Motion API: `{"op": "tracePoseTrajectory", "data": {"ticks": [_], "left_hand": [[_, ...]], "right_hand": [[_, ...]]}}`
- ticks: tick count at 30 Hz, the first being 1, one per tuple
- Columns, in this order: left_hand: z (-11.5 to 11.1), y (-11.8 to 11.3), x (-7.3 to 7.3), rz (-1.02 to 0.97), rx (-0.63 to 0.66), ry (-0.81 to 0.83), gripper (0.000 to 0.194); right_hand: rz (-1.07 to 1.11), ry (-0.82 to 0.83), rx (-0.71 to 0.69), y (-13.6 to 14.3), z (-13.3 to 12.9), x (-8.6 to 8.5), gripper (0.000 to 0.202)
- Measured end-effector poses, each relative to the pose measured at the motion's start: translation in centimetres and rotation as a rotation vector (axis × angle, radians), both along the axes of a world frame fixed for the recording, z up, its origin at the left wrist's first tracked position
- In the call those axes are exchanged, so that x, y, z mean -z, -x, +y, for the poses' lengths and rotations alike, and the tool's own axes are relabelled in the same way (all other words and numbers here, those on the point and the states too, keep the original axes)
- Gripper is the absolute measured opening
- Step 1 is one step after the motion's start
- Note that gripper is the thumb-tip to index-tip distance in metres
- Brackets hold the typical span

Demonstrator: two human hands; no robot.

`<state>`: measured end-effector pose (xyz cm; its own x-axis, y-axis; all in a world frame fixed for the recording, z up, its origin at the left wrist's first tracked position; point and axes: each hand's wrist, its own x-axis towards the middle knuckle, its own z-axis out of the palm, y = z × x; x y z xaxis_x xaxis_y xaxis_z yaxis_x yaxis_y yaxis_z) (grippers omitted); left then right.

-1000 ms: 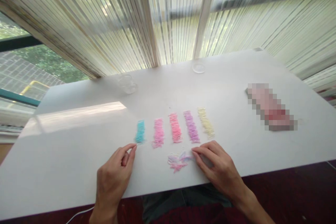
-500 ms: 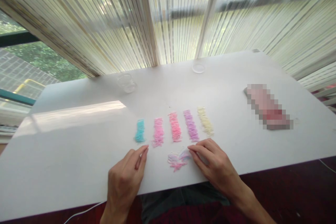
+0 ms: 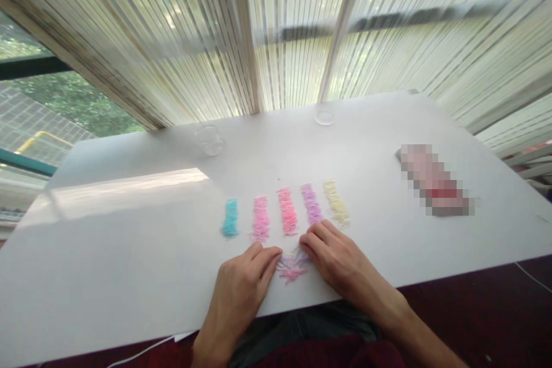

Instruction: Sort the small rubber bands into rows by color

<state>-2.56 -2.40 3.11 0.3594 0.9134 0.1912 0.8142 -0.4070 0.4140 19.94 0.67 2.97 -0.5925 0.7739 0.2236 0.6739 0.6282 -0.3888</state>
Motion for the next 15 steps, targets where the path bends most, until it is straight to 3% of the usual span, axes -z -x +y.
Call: {"op": "tracePoseTrajectory", "data": {"ticks": [3,8,11,15], "left_hand": [[0.2,0.1,-0.1,0.001,0.010,0.016,0.026],[1.2,0.1,-0.7,-0.019,0.040,0.064,0.024],[1.5,0.2,-1.0,0.004,0.050,0.092,0.022],[1.4,0.2,-1.1,0.031,0.060,0.089,0.020]], "right_hand": [[0.081,-0.045,0.051,-1.2,-0.2,0.0,0.016],[0.185,-0.210,0.295,-5.8,0.0,0.4,0.008],[0.172,-0.224,0.329,-7.5,0.4,0.9,0.008],[0.179,-0.222,0.342,-7.5,0.9,1.1,0.010]]}}
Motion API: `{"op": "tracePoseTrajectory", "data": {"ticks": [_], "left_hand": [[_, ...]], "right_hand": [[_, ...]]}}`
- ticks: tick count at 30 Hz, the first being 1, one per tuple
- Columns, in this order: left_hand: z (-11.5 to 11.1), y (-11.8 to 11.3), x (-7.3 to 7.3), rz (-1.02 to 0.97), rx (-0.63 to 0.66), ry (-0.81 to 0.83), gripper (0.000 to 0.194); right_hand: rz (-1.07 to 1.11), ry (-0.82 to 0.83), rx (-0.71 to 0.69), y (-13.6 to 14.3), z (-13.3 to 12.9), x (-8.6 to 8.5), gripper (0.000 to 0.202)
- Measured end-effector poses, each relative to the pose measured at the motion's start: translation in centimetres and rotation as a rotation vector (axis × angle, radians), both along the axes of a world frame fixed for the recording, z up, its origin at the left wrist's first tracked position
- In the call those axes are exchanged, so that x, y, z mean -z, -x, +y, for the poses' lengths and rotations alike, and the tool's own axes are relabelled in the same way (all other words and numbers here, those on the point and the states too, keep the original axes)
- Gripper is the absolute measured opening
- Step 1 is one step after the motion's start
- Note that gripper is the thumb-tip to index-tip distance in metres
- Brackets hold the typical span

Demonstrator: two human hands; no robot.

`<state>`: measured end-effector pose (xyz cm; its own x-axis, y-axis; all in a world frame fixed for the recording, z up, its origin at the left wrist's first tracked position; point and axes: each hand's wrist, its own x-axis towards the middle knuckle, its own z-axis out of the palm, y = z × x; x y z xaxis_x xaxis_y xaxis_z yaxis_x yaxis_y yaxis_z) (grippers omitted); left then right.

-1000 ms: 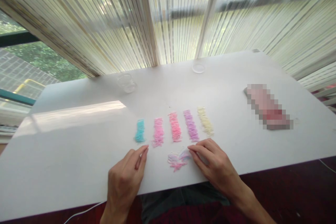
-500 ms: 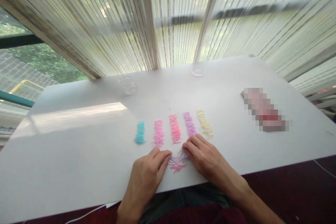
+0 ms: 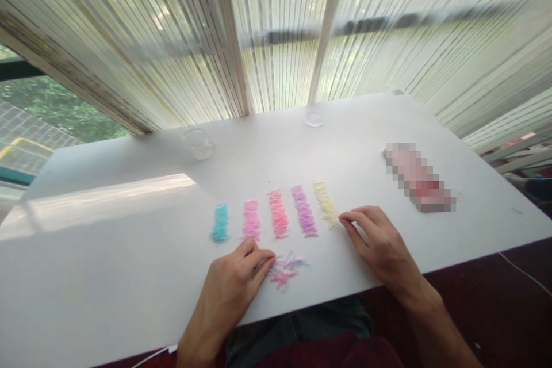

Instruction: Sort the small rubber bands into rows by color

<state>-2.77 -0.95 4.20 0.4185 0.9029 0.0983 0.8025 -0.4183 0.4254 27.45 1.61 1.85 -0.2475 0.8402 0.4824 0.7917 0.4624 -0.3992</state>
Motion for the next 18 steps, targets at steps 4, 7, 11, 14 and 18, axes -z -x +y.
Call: {"op": "tracePoseTrajectory", "data": {"ticks": [4,7,11,14,18], "left_hand": [[-0.2,-0.3,0.4,0.000,0.004,-0.027,0.022],[-0.3,-0.4,0.6,-0.016,0.001,-0.026,0.022],[-0.3,-0.4,0.4,-0.047,-0.007,-0.022,0.023],[-0.3,-0.5,0.0,-0.080,0.002,-0.025,0.022],[-0.3,-0.9,-0.4,-0.142,0.038,-0.035,0.020]], "right_hand": [[0.018,0.030,0.016,0.2,0.3,-0.1,0.013],[0.056,0.018,0.037,0.3,0.0,-0.2,0.014],[0.124,0.007,0.032,1.7,-1.3,-0.7,0.012],[0.205,0.066,-0.064,3.6,-2.1,-1.1,0.013],[0.258,0.130,-0.223,5.9,-2.5,-1.5,0.020]]}}
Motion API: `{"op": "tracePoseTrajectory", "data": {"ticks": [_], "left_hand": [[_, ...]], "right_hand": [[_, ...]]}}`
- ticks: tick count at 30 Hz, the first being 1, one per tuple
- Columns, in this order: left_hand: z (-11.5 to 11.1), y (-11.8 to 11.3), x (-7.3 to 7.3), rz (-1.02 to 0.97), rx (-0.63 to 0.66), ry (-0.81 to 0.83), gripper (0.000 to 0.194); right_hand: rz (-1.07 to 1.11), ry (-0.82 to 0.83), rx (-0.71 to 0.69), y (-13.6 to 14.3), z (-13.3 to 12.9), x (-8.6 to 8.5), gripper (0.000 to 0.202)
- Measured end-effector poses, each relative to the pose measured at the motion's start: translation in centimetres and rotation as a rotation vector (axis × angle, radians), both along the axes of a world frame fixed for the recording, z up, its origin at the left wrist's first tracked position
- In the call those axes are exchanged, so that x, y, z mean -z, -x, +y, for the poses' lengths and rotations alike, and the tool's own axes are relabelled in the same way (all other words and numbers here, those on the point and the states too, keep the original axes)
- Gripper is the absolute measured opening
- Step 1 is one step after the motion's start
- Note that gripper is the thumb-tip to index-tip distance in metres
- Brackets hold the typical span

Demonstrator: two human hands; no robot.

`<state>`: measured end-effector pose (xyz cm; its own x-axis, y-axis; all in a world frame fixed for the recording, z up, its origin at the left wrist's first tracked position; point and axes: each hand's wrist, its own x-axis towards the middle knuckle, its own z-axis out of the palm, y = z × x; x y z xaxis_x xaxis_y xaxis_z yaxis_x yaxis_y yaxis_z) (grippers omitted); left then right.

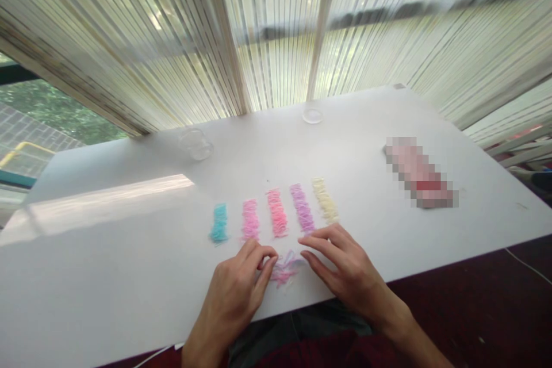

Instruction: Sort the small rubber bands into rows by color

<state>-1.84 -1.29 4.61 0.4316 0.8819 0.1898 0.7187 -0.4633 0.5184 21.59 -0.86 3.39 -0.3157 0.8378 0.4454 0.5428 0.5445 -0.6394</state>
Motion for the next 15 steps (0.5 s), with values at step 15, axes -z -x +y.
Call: {"op": "tracePoseTrajectory", "data": {"ticks": [15], "left_hand": [[-2.6,0.0,-0.3,-0.062,-0.021,-0.117,0.013]], "right_hand": [[-0.033,-0.078,0.255,-5.6,1.2,1.3,0.013]]}}
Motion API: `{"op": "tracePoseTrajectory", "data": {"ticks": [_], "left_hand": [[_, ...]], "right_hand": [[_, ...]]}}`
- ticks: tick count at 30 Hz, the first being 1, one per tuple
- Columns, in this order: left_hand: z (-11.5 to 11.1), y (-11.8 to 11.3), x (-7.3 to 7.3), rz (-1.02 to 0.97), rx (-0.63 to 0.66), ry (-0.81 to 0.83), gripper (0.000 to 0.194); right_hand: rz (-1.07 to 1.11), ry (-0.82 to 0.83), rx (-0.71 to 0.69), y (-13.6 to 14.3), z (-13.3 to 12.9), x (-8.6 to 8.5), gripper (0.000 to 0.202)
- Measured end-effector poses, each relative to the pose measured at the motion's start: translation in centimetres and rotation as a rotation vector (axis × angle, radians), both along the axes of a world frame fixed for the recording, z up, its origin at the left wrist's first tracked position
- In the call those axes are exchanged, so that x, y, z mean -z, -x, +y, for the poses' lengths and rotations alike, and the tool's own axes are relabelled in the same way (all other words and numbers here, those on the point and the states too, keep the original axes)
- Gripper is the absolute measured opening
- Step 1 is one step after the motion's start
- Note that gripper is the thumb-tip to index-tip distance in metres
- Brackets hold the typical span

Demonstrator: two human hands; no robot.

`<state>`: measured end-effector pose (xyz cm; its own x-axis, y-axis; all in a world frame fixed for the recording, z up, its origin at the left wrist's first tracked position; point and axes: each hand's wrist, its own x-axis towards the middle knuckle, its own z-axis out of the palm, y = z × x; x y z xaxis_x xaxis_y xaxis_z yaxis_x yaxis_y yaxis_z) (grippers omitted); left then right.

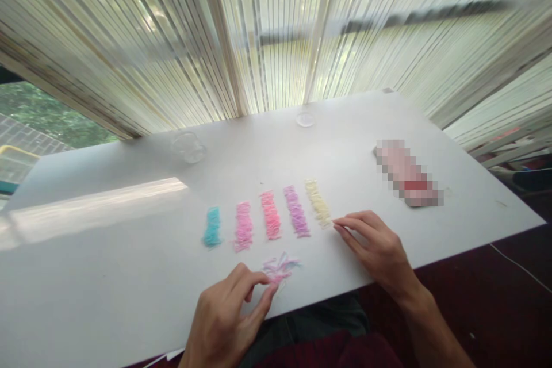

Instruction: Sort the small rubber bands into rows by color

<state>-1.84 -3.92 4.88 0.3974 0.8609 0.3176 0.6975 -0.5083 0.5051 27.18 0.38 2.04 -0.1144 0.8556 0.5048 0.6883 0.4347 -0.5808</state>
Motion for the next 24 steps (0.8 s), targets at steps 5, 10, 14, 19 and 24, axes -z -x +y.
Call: {"op": "tracePoseTrajectory", "data": {"ticks": [5,10,14,19,24], "left_hand": [[-2.9,0.3,2.3,0.075,-0.052,0.003,0.011],[-3.8,-0.9,3.3,0.129,-0.122,-0.070,0.012],[-3.5,-1.4,3.1,0.158,-0.132,-0.124,0.016],[-3.2,-1.6,3.1,0.119,-0.090,-0.144,0.022],[-2.7,-1.6,2.5,-0.004,-0.052,-0.074,0.016]], "right_hand": [[-0.063,0.014,-0.019,-0.9,1.0,0.6,0.013],[-0.097,0.003,0.009,-0.5,1.2,0.7,0.018],[-0.082,-0.045,0.063,0.0,0.4,0.3,0.018],[0.025,0.010,-0.071,2.5,-1.8,-0.5,0.018],[0.060,0.178,-0.423,5.0,-3.5,-0.7,0.016]]}}
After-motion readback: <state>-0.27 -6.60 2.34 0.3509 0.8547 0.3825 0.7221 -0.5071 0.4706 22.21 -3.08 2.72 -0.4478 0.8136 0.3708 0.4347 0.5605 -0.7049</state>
